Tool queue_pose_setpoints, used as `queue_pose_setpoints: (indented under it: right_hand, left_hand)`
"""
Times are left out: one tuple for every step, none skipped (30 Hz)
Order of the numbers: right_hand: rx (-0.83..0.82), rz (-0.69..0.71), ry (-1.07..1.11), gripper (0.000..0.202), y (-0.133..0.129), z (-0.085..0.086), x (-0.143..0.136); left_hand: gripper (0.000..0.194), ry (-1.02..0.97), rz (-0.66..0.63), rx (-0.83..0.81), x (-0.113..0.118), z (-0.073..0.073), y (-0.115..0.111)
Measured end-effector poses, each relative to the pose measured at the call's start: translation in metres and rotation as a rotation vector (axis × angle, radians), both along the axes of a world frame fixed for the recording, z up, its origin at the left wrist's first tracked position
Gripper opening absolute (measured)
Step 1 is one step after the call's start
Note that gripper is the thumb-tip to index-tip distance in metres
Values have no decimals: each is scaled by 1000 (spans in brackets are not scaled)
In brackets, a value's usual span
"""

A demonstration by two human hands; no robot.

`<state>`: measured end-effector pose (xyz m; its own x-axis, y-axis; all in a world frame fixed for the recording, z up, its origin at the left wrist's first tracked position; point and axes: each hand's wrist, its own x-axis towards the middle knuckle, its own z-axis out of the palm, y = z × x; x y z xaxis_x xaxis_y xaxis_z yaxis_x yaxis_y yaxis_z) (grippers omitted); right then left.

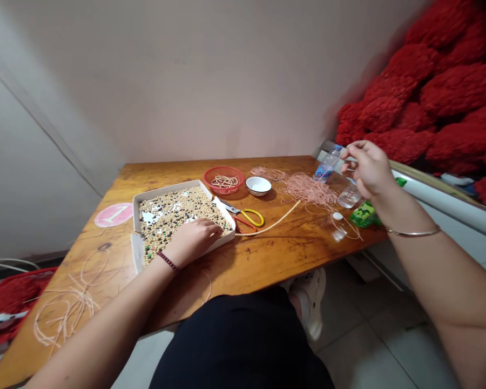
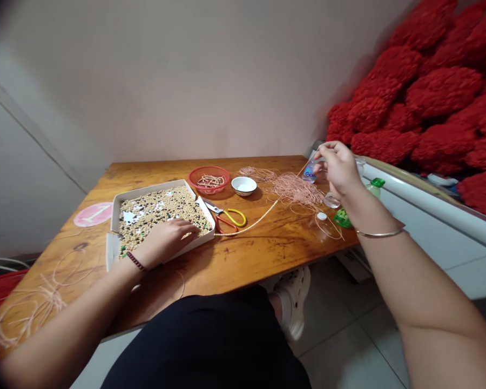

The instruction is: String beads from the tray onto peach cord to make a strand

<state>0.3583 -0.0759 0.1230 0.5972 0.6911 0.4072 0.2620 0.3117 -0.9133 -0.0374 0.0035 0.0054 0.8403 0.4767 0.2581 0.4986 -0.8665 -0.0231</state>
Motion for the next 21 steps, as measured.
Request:
queue_pose_setpoints:
  right_hand:
    - [18, 1, -10, 8, -1, 6, 0]
    - [36, -1, -20, 9, -3, 11, 0]
    - [51, -1, -32, 9, -4, 17, 1]
    - [61, 7, -48, 8, -5, 21, 2]
    - [69, 13, -71, 7, -7, 25, 3]
    - [74, 20, -99, 7, -8, 29, 4]
    - [79, 29, -127, 8, -10, 31, 6]
    - [85, 37, -152, 9, -11, 34, 7]
    - [93, 44, -167, 11, -13, 36, 7]
    - [104, 49, -168, 12, -14, 38, 7]
    - [117, 49, -156, 12, -16, 39, 7]
    - [130, 42, -132, 12, -17, 40, 6]
    - [141, 30, -101, 11, -19, 41, 5]
    - [150, 16, -70, 10, -20, 41, 3]
    - [155, 1, -40, 10, -20, 40, 2]
    - [152, -11, -15, 9, -20, 39, 2]
    - [142, -18, 4, 9, -20, 37, 2]
    - [129, -19, 16, 9, -19, 35, 2]
    - [115, -16, 23, 9, -19, 32, 2]
    - [102, -11, 25, 9, -18, 30, 3]
    - [94, -7, 23, 9, -18, 27, 4]
  left_hand:
    - [22, -8, -2, -7, 0, -1, 0]
    - [22, -17, -2, -16, 0, -2, 0]
    - [22, -28, -1, -26, 0, -2, 0]
    - [22, -36, 0, -33, 1, -3, 0]
    - [22, -39, -1, -37, 1, -3, 0]
    - [22, -38, -2, -37, 1, -3, 0]
    - [22, -34, -4, -34, 1, -3, 0]
    - [23, -26, -5, -27, 1, -2, 0]
    - [22, -17, -4, -20, 1, -2, 0]
    - [22, -7, 0, -11, 1, -1, 0]
    - [22, 1, 4, -3, 1, 0, -1]
    - [22, 10, 9, 2, 1, 1, -1]
    - [22, 16, 17, 3, 1, 1, -2]
    - [22, 18, 26, 1, 1, 2, -3]
    - [21, 17, 39, -2, 1, 3, -4]
    - [21, 16, 56, -7, 1, 4, -4]
    - [21, 17, 73, -10, 1, 6, -5]
    - [22, 21, 85, -7, 1, 7, -5]
    - [24, 23, 95, 4, 0, 9, -5]
    - [25, 23, 104, 20, 0, 11, -4]
    - [27, 12, 104, 47, -2, 13, -3]
